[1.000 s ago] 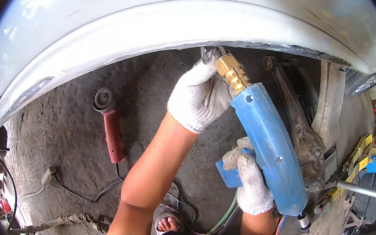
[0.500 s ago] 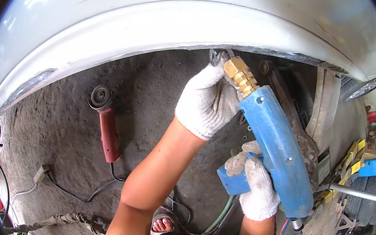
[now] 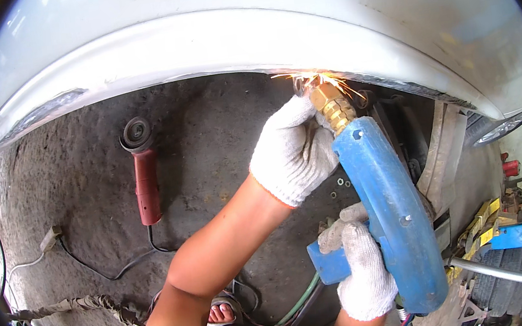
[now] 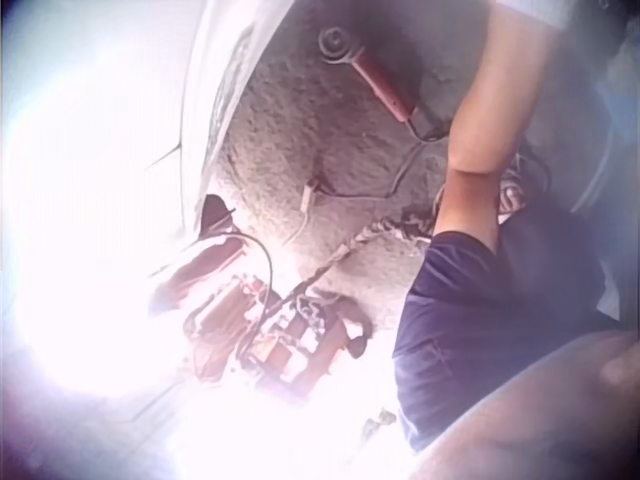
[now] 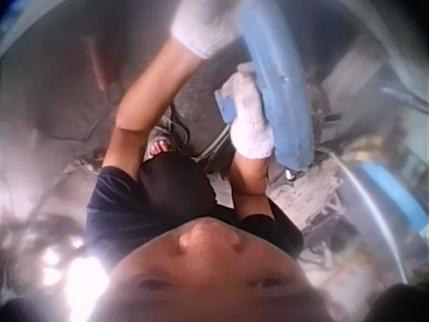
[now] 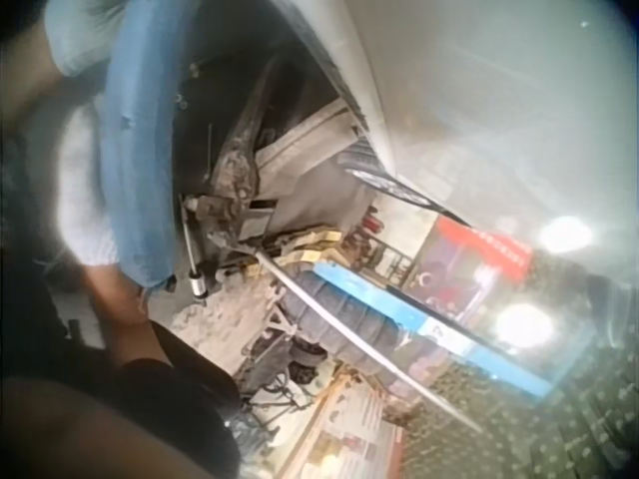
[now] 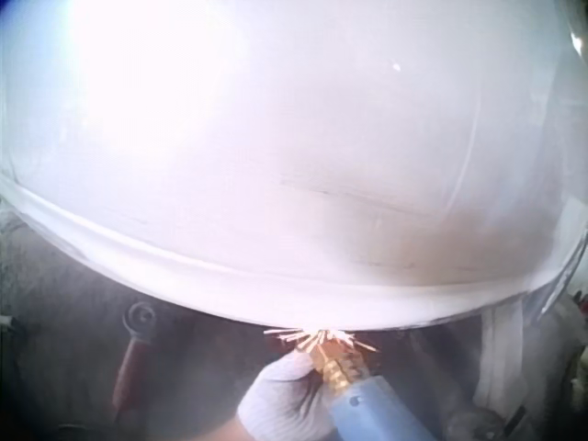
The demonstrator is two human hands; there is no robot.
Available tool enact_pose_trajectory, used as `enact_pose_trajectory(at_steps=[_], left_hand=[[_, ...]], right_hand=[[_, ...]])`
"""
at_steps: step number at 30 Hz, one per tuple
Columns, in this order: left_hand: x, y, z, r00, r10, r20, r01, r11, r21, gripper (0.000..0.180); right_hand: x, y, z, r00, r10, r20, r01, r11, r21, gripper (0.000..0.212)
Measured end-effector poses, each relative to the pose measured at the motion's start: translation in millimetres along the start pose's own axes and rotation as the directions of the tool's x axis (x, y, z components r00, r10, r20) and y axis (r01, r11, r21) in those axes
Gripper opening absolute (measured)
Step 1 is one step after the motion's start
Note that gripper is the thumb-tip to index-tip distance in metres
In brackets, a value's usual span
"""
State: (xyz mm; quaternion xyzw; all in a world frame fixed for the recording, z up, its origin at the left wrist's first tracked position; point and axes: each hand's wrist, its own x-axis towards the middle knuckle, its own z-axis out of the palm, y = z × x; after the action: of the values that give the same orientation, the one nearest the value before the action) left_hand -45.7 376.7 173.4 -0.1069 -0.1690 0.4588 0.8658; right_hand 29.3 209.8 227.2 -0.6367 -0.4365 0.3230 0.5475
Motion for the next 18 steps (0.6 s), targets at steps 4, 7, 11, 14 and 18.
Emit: enact_pose_trajectory(at_steps=[4,7,11,14,18], left_hand=[[-1.4,2.0,-7.2,0.999,-0.007,-0.044,0.008,1.000,0.005,0.035],[1.5,-5.5,-14.0,0.999,0.005,0.042,-0.006,1.000,0.019,0.041],[-30.0,-11.0,-86.5,0.937,-0.023,-0.347,0.240,0.765,0.597,0.040],[-39.1,-17.2,-149.7,0.863,0.155,-0.481,0.480,0.047,0.876,0.031],[-5.8,-36.5,-197.6,0.976,0.047,-0.212,0.184,-0.699,0.691,0.023]], right_hand=[[-3.7,-0.6,-2.6,0.996,0.083,-0.032,-0.080,0.994,0.071,0.025],[-2.8,-4.0,-18.0,0.992,0.123,-0.010,-0.120,0.981,0.155,0.022],[-7.9,24.1,-79.9,0.972,0.223,0.071,-0.228,0.834,0.502,0.034],[1.3,59.1,-164.1,0.973,0.119,0.199,-0.229,0.638,0.735,0.037],[-9.4,75.3,-240.8,0.972,0.233,-0.022,-0.115,0.558,0.822,0.032]])
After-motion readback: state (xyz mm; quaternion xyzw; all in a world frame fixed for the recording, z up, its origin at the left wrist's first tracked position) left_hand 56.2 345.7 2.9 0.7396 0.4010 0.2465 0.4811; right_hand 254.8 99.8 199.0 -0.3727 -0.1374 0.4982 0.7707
